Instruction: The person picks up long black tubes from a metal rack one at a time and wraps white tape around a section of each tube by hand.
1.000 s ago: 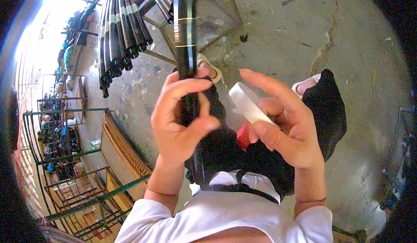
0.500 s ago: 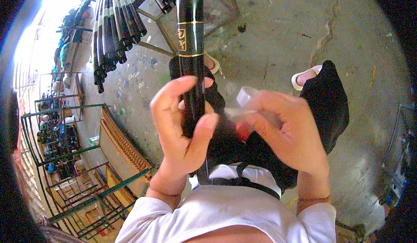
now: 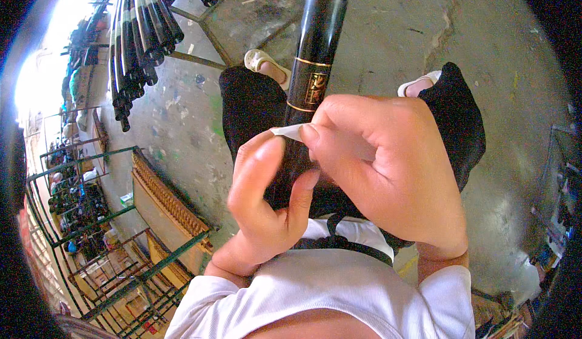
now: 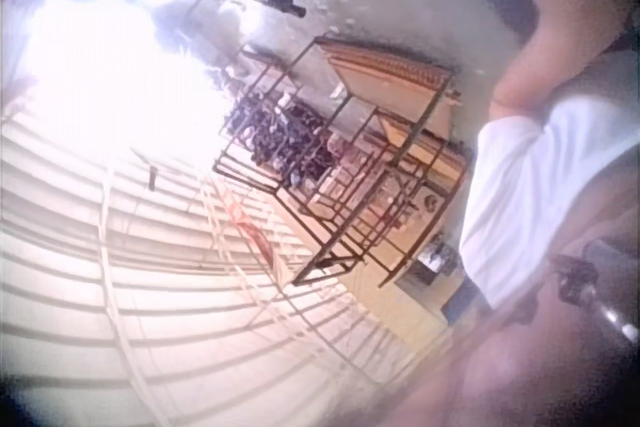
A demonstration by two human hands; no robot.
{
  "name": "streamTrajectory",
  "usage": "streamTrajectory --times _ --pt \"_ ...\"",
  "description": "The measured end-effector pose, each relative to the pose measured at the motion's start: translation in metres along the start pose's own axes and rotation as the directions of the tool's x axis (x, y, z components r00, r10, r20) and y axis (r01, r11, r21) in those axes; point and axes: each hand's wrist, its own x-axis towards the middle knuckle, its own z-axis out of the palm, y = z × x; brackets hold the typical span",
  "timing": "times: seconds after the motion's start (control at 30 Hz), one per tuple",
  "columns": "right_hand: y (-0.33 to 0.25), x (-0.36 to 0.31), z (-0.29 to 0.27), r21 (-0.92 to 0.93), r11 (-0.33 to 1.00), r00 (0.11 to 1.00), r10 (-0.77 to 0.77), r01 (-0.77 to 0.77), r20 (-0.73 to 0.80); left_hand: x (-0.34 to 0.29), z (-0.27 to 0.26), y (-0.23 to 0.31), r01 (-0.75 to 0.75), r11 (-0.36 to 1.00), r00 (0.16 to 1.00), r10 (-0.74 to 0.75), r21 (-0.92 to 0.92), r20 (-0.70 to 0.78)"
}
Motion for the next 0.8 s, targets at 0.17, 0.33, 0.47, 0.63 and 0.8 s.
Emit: streamTrajectory --times 0.17,0.33,0.47,0.63,0.8 --pt "0.0 -0.003 0.004 0.137 0.987 0.996 0.086 -0.083 -0.014 0.003 -0.002 0.0 -0.024 0.998 1.0 0.023 0.053 0.011" --pt "0.0 -0.003 0.003 0.126 0.986 0.993 0.115 -0.113 -0.013 0.005 0.003 -0.003 -0.037 0.999 0.997 0.039 0.018 -0.073" --pt "0.003 -0.003 0.001 0.137 0.986 0.995 0.1 -0.096 -0.022 0.004 -0.002 0.001 -0.016 0.999 0.998 0.013 0.049 0.056" --pt "0.006 -0.004 0.005 0.185 0.98 0.995 0.085 -0.075 -0.049 0.003 -0.003 0.0 -0.02 0.999 0.998 0.017 0.045 0.065" --pt "0.004 -0.005 0.002 0.185 0.979 0.995 0.092 -0.084 -0.032 0.005 -0.003 0.002 -0.023 0.999 0.997 0.019 0.042 0.078"
